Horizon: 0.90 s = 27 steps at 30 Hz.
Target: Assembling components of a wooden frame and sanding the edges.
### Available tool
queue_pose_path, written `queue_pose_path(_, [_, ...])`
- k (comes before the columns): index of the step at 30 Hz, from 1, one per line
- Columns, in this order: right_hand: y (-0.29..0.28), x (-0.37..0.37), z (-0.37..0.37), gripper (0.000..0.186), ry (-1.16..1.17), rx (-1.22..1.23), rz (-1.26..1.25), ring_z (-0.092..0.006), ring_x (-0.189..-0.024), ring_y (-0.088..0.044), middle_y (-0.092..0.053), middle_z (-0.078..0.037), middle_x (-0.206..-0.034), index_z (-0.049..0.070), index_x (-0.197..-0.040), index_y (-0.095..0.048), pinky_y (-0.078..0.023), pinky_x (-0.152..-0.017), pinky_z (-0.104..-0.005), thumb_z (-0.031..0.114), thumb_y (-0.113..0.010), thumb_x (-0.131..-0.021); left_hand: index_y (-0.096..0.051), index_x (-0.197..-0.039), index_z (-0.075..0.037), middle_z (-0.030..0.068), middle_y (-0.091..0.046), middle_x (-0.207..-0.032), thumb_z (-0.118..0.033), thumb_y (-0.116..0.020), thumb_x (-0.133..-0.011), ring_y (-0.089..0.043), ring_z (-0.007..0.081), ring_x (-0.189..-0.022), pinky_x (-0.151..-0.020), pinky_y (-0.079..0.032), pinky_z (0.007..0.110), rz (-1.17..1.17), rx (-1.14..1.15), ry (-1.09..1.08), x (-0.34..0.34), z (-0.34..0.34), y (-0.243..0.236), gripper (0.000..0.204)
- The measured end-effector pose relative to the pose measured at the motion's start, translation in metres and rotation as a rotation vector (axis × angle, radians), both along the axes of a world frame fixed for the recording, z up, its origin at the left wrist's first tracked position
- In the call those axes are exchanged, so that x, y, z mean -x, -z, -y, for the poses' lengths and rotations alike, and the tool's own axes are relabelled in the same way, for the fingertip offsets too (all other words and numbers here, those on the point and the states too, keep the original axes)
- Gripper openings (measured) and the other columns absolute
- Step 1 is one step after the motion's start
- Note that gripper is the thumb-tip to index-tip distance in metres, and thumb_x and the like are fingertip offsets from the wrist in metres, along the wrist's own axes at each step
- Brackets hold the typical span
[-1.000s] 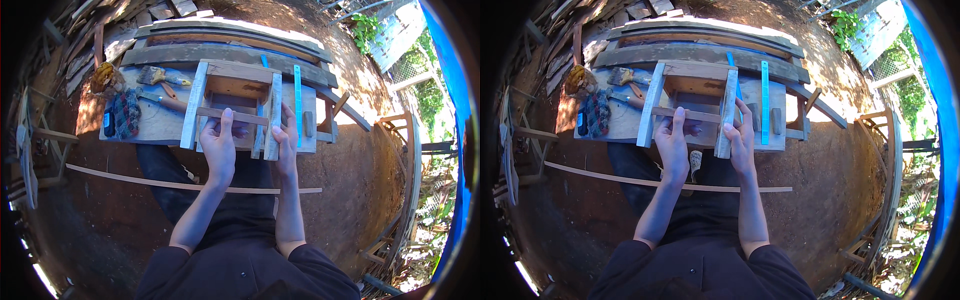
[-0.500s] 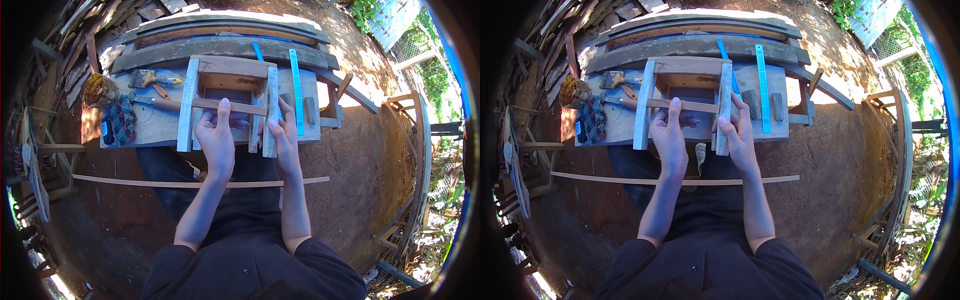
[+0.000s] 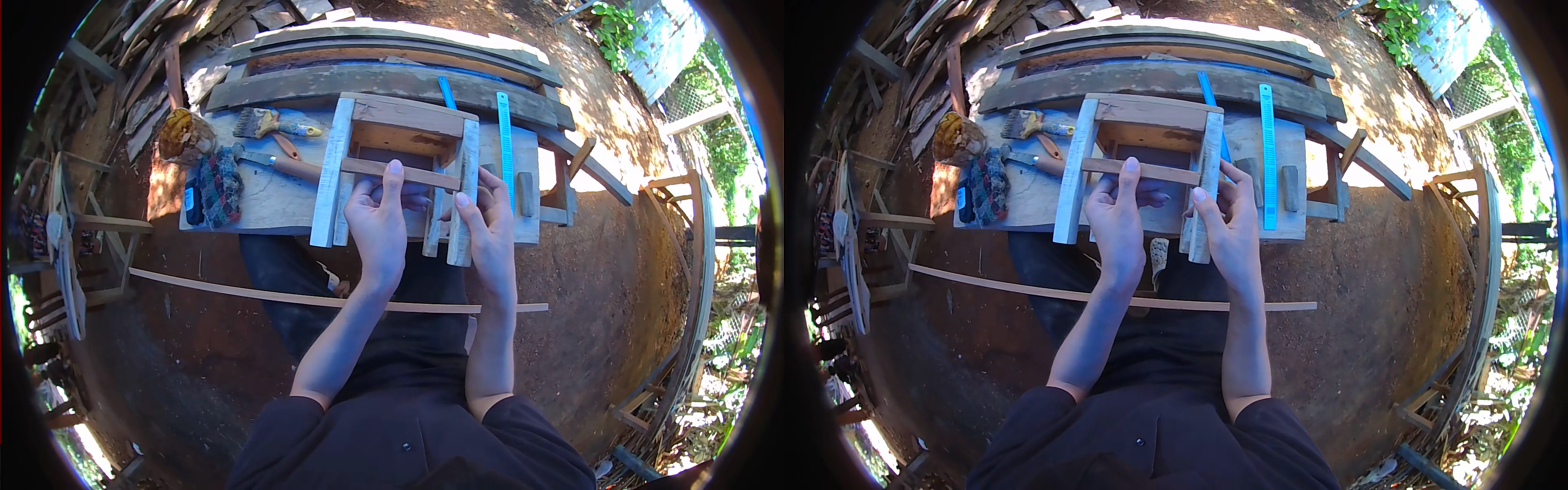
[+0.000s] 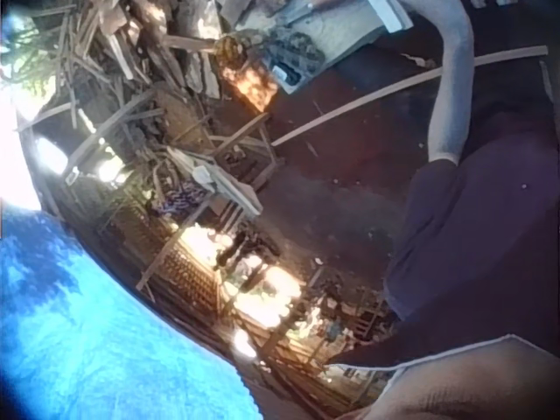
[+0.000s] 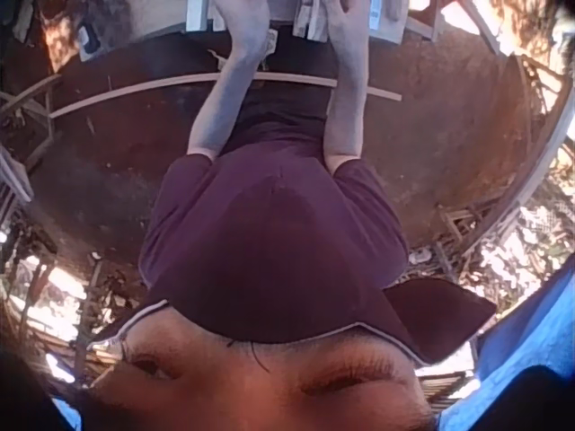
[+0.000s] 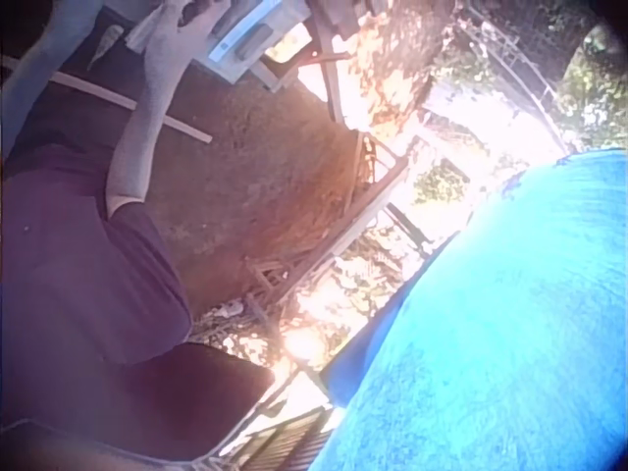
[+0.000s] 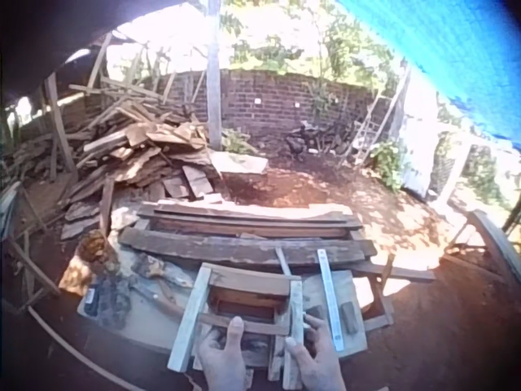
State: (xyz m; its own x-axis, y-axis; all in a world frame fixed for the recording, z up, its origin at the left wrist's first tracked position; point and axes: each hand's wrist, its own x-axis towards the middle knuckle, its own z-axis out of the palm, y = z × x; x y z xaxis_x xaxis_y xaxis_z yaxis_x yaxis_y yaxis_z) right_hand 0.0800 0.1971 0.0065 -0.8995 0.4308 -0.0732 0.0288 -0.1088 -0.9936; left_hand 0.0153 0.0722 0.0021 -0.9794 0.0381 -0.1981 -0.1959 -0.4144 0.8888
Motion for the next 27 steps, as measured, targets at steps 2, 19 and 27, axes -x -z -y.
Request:
queue_pose_path(2, [0.0003,-0.0005,0.0001,0.052,-0.003,-0.001,0.012,-0.0150,-0.093,-0.066,-0.067,-0.017,-0.113,-0.002,-0.145,-0.040,-0.055,-0.084,-0.0308,0.016,-0.063,-0.102,-0.065,-0.103,0.002,0.0090,-0.072,-0.086,-0.030,-0.062,-0.106,-0.069,0.0121,-0.074,-0.071,-0.057,0.027,-0.022,-0.011,0.016,0.0001,0.0007,-0.0014,0.032])
queue_pose_path(19, [-0.0010,0.0000,-0.0006,0.053,-0.011,0.040,0.014,-0.0151,-0.092,-0.066,-0.067,-0.016,-0.111,-0.001,-0.144,-0.040,-0.056,-0.082,-0.0310,0.019,-0.065,-0.102,-0.065,-0.103,0.002,0.0087,-0.072,-0.086,-0.030,-0.060,-0.106,-0.069,0.0112,-0.073,-0.070,-0.057,0.026,-0.027,0.008,0.014,0.0014,0.0006,-0.0009,0.032])
queue_pose_path(27, [0.0063,-0.0017,-0.0002,0.044,0.009,0.134,-0.033,-0.0142,-0.088,-0.065,-0.066,-0.016,-0.110,0.000,-0.145,-0.039,-0.056,-0.077,-0.0298,0.024,-0.051,-0.109,-0.064,-0.105,0.001,0.0079,-0.071,-0.086,-0.029,-0.060,-0.106,-0.069,0.0118,-0.074,-0.070,-0.057,0.026,0.002,-0.014,0.023,-0.0035,0.0007,0.0031,0.030])
